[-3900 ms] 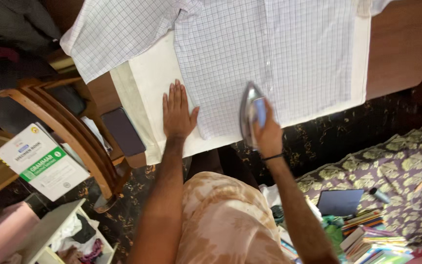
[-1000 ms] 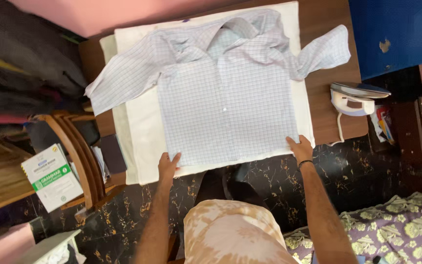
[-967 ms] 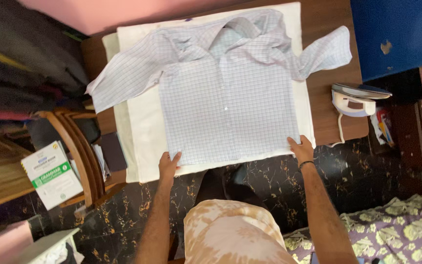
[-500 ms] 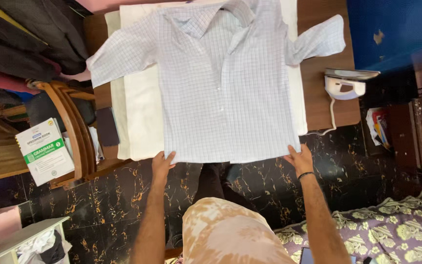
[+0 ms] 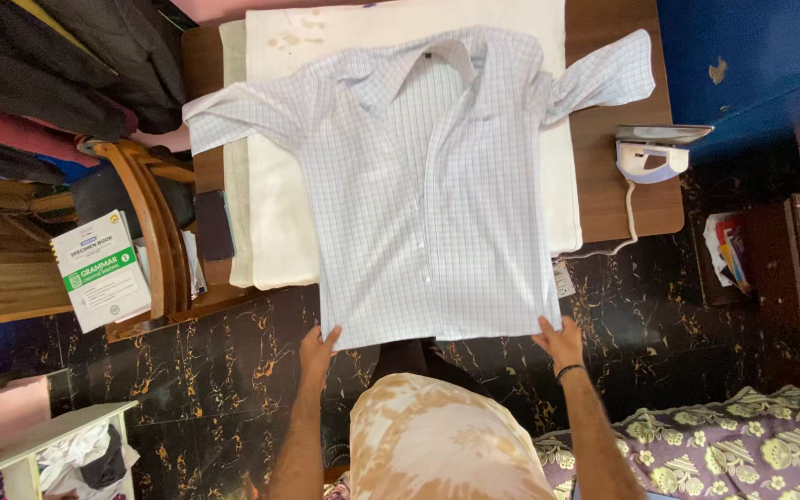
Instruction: The person irons a checkered shirt laid out on a table. They use an electric iron to smooth the fabric, moving it across the shirt's body and sleeves. The person adjusts the shirt's position and folds the sleeves during the process.
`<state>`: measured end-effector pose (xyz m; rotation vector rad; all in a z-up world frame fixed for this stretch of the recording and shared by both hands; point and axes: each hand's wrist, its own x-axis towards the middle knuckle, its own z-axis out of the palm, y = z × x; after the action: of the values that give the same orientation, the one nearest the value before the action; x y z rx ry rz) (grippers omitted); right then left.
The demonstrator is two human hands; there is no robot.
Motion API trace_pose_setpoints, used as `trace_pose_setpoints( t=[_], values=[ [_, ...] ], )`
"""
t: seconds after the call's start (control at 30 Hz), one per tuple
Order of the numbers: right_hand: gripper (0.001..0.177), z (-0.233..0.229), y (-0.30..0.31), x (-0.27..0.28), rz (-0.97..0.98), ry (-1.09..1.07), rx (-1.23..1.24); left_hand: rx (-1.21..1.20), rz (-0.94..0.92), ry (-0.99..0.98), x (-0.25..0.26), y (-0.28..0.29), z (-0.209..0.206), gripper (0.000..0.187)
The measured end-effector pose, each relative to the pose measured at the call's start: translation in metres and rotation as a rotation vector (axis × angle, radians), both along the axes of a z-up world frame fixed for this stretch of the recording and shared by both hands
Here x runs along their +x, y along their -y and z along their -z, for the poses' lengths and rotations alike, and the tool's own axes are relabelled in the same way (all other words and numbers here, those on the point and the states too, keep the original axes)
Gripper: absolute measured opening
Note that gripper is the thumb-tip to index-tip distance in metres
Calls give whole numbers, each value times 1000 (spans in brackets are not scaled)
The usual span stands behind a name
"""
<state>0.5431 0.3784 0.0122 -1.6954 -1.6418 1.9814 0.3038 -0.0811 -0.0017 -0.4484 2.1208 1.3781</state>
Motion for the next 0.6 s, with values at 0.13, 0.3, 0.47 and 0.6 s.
trace_pose_setpoints(
  t=[0.13,0.3,0.47,0.6],
  values=[
    [36,1,8,-2,35,2,-38,-282,81,-115,0,-9,-5,49],
    [48,0,4,-15,-75,163,434,-498,205,-685,-37,-46,-56,51],
    [25,-8,1,-59,-146,22,620,-429,451,-772,-133,-133,-93,42],
    [24,-24,21,-141,-344,-28,504,-410,591,-990,-242,-234,-77,48]
  ],
)
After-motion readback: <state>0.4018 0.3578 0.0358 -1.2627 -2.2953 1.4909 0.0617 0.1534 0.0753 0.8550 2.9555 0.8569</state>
